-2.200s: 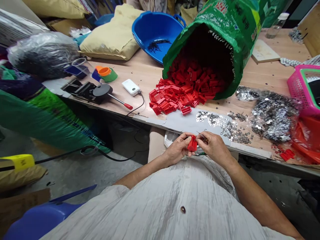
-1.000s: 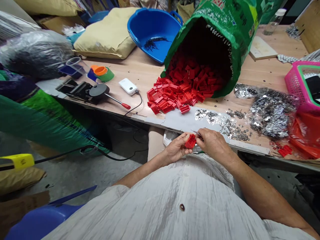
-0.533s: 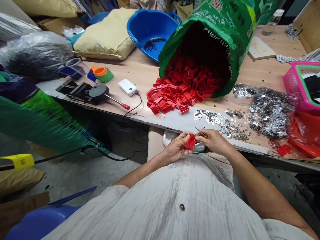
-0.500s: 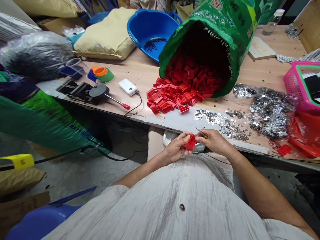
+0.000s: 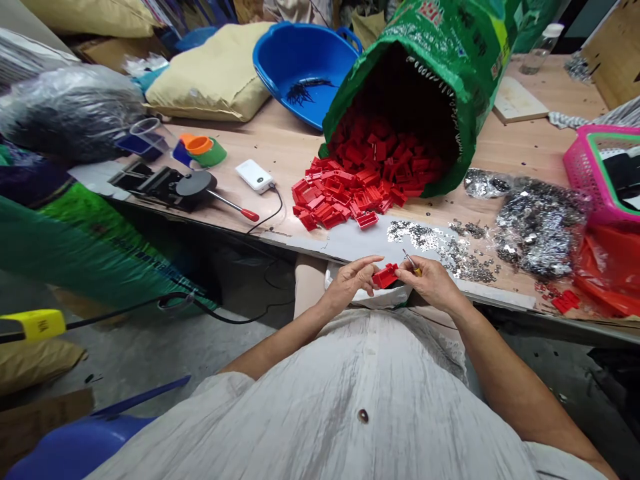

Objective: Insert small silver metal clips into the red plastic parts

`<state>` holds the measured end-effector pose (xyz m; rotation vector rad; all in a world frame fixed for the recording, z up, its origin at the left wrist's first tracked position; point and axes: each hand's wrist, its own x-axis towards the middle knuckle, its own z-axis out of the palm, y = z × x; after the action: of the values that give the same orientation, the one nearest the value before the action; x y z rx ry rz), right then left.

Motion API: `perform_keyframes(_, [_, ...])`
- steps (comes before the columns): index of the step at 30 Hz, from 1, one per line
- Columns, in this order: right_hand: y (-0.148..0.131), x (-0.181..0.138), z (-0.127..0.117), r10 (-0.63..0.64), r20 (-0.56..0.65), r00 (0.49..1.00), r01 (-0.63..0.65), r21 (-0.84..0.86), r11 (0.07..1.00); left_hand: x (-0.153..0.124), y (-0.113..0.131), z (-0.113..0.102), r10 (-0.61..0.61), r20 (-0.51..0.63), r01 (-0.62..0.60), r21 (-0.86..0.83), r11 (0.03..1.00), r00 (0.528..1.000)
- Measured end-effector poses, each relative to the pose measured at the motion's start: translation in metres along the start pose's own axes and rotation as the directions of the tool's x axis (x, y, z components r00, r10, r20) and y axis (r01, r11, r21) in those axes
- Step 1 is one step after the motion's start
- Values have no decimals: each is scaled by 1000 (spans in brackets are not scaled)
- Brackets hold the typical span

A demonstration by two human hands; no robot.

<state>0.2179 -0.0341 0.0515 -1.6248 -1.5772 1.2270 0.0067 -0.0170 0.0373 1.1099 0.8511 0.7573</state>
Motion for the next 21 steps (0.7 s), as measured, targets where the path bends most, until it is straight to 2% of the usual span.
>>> perform_keyframes(3, [4,0,2,14,-24,1000,-13,47,999,-5,6,2,275,-16,-259,293,920,961])
perform_keyframes(5, [6,0,6,13,-28,1000,-11,66,998,-7,5,5,372,19,-346,413,842,928])
perform_keyframes(8, [8,0,13,35,-40,999,-31,94,995,-7,2,8,389,6,-347,468,813,921])
perform_keyframes(13, [6,-3,20,37,-27,999,-30,222,975,-8,-1,7,351,-35,-305,417,856,936])
perform_keyframes(21, [0,-12,23,132,95,987,-158,352,923,-14,-4,7,368,-24,-333,373,866,930])
